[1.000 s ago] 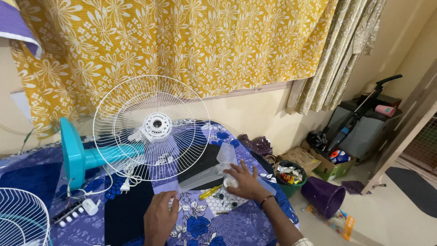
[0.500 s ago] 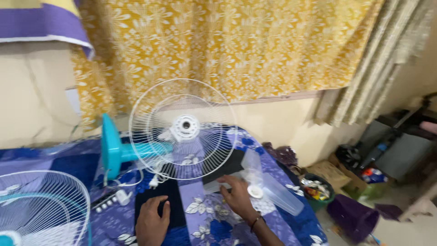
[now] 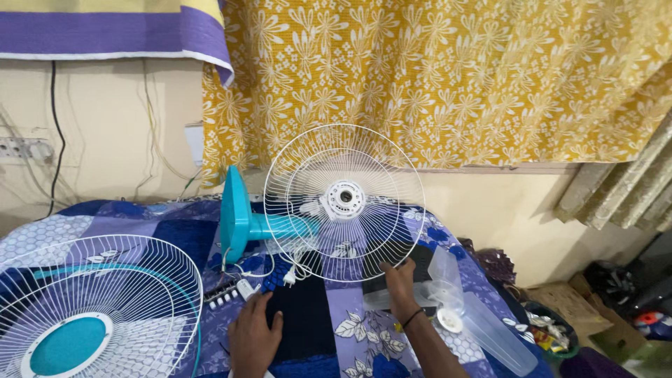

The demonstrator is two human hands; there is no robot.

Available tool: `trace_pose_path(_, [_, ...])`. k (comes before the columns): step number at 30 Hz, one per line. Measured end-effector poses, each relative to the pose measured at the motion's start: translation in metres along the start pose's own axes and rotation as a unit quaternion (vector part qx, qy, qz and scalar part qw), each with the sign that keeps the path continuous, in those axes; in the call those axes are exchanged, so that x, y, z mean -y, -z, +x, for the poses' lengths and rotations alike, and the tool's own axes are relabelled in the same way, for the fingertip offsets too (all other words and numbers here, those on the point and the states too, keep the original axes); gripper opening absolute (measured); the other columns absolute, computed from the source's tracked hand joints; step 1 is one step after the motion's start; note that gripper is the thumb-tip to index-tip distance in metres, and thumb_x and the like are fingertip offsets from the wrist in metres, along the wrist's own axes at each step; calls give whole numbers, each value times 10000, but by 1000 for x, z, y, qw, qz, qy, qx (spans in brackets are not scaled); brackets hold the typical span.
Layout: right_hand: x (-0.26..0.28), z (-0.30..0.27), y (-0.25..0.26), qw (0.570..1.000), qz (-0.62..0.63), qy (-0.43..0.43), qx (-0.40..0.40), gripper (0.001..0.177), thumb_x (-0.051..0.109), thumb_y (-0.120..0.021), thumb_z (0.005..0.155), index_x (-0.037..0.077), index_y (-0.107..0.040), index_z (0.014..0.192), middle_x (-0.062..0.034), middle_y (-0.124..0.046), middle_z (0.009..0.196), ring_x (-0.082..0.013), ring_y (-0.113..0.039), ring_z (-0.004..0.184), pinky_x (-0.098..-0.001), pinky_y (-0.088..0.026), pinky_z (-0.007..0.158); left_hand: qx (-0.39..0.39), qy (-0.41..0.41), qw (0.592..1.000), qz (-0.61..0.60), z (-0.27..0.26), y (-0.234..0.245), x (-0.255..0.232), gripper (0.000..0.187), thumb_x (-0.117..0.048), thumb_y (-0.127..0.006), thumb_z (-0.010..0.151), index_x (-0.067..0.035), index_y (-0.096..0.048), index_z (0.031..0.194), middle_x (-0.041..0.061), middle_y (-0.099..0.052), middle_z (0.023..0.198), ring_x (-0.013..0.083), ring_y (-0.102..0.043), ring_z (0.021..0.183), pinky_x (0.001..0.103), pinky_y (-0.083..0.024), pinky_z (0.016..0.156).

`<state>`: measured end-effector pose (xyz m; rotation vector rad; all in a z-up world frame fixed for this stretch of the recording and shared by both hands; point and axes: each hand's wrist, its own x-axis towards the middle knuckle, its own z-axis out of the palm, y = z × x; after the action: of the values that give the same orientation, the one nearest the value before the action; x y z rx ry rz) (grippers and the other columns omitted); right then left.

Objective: The person uses a screwdriver to tighten screws on the central hub of a white fan cage. They then pick up a translucent fan blade and place it on the bed, followed by handling the fan motor assembly and another cage.

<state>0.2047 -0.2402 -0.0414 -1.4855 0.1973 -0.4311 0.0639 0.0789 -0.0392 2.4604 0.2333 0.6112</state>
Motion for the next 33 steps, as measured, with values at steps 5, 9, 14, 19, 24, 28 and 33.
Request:
trace_pose_path(5, [-17, 13, -3, 992, 99, -83, 12, 558, -5, -652, 866, 44, -371, 1346, -124, -595, 1136, -232, -618, 1002, -402, -540, 882, 36, -5, 997, 72, 9, 7, -11, 582, -400, -659, 873, -171, -543, 1395, 75, -356, 1604, 241, -353, 1478, 538, -360, 1103])
trace_pose_path(9, [-18, 17, 1, 989, 113, -96, 6, 463, -26, -623, 882, 4, -421, 1297, -146, -595, 1111, -253, -637, 958, -418, -591, 900, 38, 21, 988, 148, 16, 13, -17, 539, -437, -604, 916, -170, -565, 1382, 73, -294, 1645, 283, -234, 1542, 536, -304, 1177])
trace_pose_path(14, [-21, 20, 3, 996, 55, -64, 23, 424, -23, -663, 866, 1, -456, 1235, -129, -610, 1070, -233, -656, 924, -404, -611, 839, 41, 87, 967, 234, 23, 12, -20, 688, -531, -556, 924, -101, -478, 1455, 114, -168, 1698, 371, -134, 1555, 544, -250, 1188])
trace_pose_path(19, [-39, 27, 4, 998, 26, -39, 52, 404, -2, -722, 867, -60, -482, 1186, -157, -605, 1032, -234, -646, 877, -382, -600, 770, 4, 87, 972, 219, 25, -1, -8, 786, -536, -571, 902, -65, -401, 1509, 189, -184, 1673, 350, -164, 1556, 539, -260, 1194])
trace_pose_path(24, [-43, 30, 2, 993, 58, -82, 68, 437, -6, -669, 856, 3, -477, 1249, -178, -622, 1017, -245, -657, 876, -357, -592, 778, -47, 68, 986, 148, 24, -6, 1, 704, -474, -624, 872, -80, -476, 1436, 217, -249, 1638, 350, -202, 1550, 543, -263, 1195])
trace_pose_path(28, [-25, 15, 0, 989, 94, -87, 81, 468, 4, -605, 906, -47, -394, 1321, -195, -597, 1124, -318, -680, 1019, -429, -578, 886, -74, 63, 992, 82, 20, -4, 3, 556, -398, -662, 866, -114, -556, 1332, 200, -336, 1605, 348, -267, 1529, 548, -277, 1198])
trace_pose_path(33, [14, -9, 0, 965, 154, -178, 113, 550, -93, -440, 891, 1, -231, 1391, -288, -527, 1398, -460, -642, 1221, -548, -565, 1041, -91, 57, 994, 34, 20, 0, 3, 489, -348, -679, 875, -108, -579, 1289, 195, -420, 1544, 357, -341, 1497, 559, -311, 1176])
